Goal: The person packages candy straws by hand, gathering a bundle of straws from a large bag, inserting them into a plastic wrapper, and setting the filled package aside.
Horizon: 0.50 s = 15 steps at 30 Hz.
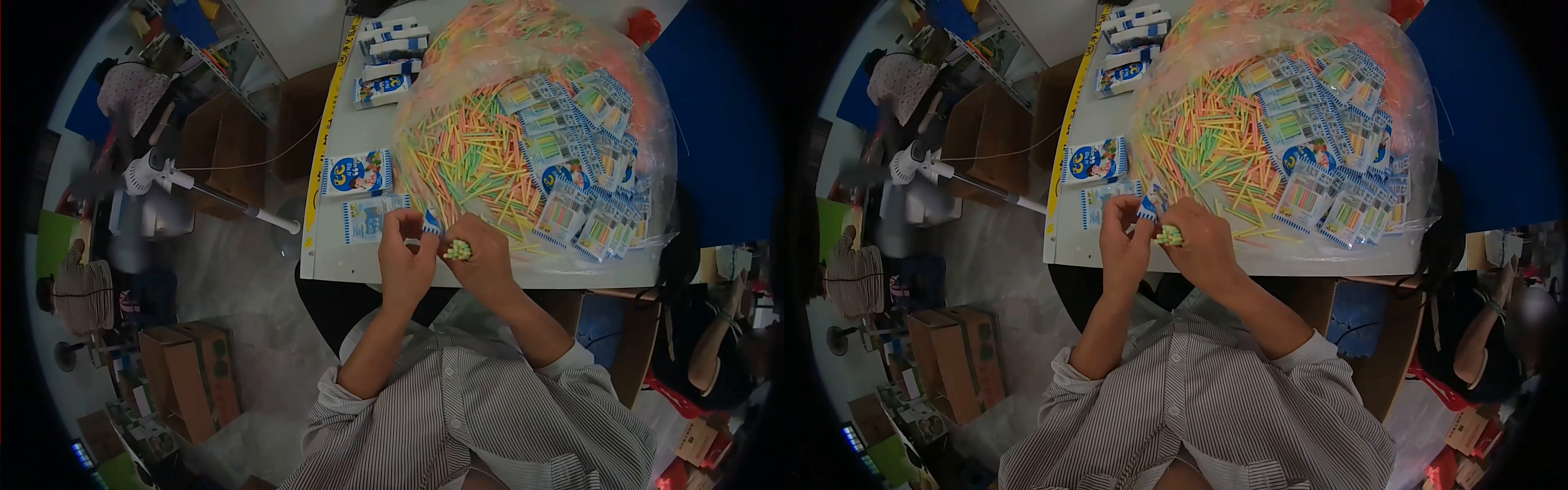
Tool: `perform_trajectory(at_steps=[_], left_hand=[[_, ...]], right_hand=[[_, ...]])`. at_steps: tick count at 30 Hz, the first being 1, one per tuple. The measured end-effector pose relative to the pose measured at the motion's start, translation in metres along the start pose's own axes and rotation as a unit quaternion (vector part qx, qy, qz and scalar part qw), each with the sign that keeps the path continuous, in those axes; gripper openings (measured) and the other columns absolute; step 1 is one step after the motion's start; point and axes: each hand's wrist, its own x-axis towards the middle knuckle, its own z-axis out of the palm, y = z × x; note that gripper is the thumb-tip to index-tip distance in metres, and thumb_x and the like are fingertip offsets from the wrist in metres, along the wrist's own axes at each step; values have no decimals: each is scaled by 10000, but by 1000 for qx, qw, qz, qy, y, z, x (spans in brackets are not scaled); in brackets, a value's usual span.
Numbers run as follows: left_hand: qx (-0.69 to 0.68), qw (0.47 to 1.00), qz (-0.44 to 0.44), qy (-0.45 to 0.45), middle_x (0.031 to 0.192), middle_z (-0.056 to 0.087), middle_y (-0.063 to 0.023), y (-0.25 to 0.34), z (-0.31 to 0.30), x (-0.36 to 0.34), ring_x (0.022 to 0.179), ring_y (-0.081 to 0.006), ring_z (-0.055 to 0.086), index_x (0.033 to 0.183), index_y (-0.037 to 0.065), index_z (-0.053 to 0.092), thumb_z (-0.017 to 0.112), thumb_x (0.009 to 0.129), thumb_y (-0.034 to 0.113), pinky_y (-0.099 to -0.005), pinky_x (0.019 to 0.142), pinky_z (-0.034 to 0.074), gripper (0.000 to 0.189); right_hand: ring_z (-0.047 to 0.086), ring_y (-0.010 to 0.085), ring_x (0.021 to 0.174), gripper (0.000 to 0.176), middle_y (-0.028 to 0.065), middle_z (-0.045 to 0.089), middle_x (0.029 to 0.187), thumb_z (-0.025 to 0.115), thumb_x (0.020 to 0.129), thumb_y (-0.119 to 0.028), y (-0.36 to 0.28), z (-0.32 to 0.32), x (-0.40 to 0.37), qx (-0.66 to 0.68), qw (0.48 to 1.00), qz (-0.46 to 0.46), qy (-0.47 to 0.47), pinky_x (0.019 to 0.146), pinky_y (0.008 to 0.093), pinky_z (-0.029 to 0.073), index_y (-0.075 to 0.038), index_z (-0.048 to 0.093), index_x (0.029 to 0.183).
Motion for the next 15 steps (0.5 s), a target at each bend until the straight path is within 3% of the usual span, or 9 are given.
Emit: perform_trajectory(at_steps=[5, 7, 8, 10, 14, 15], left_hand=[[-18, 999, -18, -34, 734, 510, -76, -2, -2, 8, 673, -124, 541, 879, -13, 462, 507, 741, -30, -252, 554, 466, 146], [24, 999, 39, 1, 772, 508, -85, 4, -2, 10, 685, -151, 551, 872, -15, 471, 529, 730, -25, -264, 579, 470, 154], [24, 999, 44, 0, 772, 508, -85, 6, -1, 10, 685, -151, 551, 872, -15, 471, 529, 730, -25, -264, 579, 470, 154], [137, 984, 116, -2, 813, 493, -100, 8, 0, 11, 690, -182, 555, 875, -10, 473, 557, 710, -24, -259, 588, 462, 186], [160, 982, 103, -5, 838, 475, -108, 14, -1, 12, 681, -198, 547, 863, -5, 474, 572, 692, -27, -268, 578, 454, 198], [178, 979, 105, -4, 812, 507, -86, 13, -2, 13, 671, -161, 544, 866, -1, 476, 575, 689, -31, -251, 574, 451, 205]], right_hand=[[541, 181, 596, 204, 84, 524, 674, 650, 579, 60, -1, -3, 0, -64, 998, -16, -24, 539, 243, 420, -22, 517, 711], [533, 114, 613, 156, 51, 545, 712, 636, 648, 29, -2, 0, 3, 92, 994, 59, 24, 553, 217, 418, -18, 534, 755], [533, 114, 613, 156, 51, 545, 712, 636, 648, 29, -1, -1, 3, 92, 994, 54, 27, 553, 217, 418, -18, 534, 755], [508, 59, 649, 104, 19, 549, 740, 612, 710, -9, -1, -2, 3, 166, 972, 169, 1, 568, 188, 410, -11, 546, 791], [466, 36, 628, 94, 0, 521, 726, 594, 728, -15, -3, -2, 2, 180, 962, 206, 3, 553, 179, 396, -4, 543, 806], [446, 34, 607, 96, -2, 509, 706, 585, 731, -8, -1, -3, 1, 204, 955, 214, -3, 541, 179, 388, -8, 537, 815]])
